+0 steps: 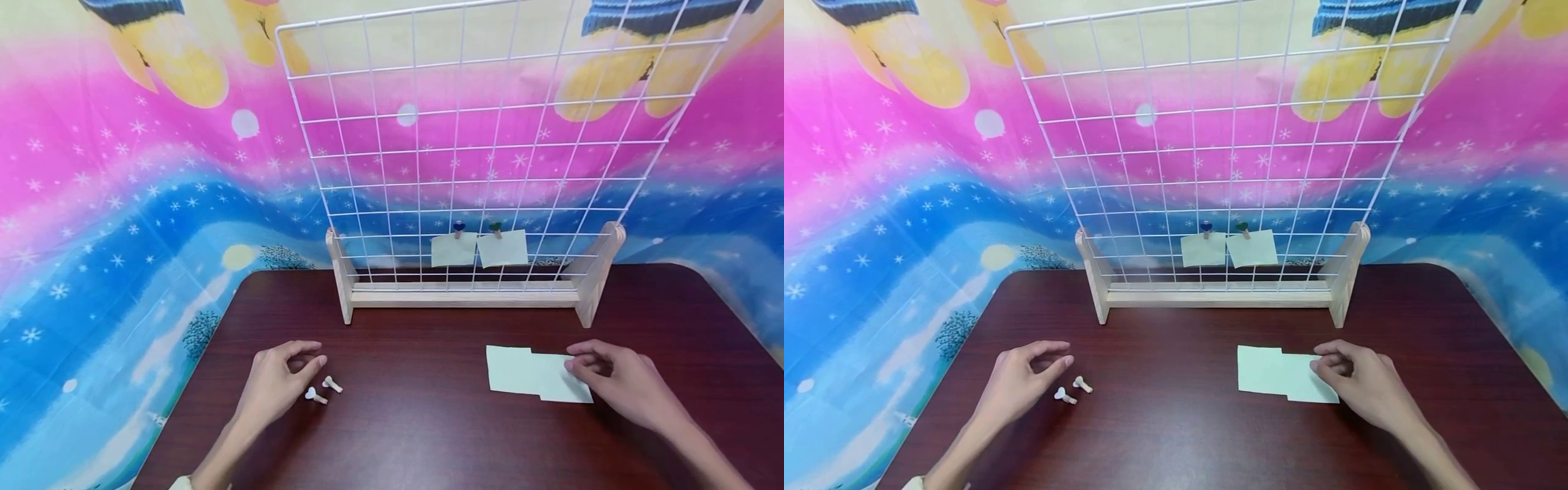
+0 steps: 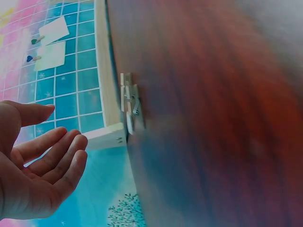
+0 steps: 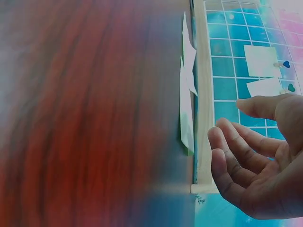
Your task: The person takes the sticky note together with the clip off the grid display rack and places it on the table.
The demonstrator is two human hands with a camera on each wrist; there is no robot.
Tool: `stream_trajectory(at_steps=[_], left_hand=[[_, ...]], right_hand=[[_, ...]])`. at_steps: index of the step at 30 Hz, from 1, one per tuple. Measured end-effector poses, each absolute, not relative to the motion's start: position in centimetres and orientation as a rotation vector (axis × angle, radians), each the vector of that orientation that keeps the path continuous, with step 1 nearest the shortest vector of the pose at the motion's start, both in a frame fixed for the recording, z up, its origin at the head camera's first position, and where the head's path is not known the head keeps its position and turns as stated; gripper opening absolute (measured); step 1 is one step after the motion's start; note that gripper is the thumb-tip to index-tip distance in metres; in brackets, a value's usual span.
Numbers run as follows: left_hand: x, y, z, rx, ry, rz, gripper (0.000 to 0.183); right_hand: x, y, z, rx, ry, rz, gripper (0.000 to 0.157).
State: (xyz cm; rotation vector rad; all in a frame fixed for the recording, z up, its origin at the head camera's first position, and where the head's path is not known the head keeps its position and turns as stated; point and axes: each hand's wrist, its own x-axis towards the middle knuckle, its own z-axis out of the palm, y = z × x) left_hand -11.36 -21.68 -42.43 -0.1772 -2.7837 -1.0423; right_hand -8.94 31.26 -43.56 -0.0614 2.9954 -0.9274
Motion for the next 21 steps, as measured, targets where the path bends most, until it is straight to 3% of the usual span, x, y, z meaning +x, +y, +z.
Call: stream_trajectory(at_steps=[21], left_hand=[[-13.8, -17.4, -40.8, -0.231, -2.612, -1.202, 0.026]], right_hand=[[-11.5, 27.5, -42.0, -0.145, 2.989, -1.203, 0.034]])
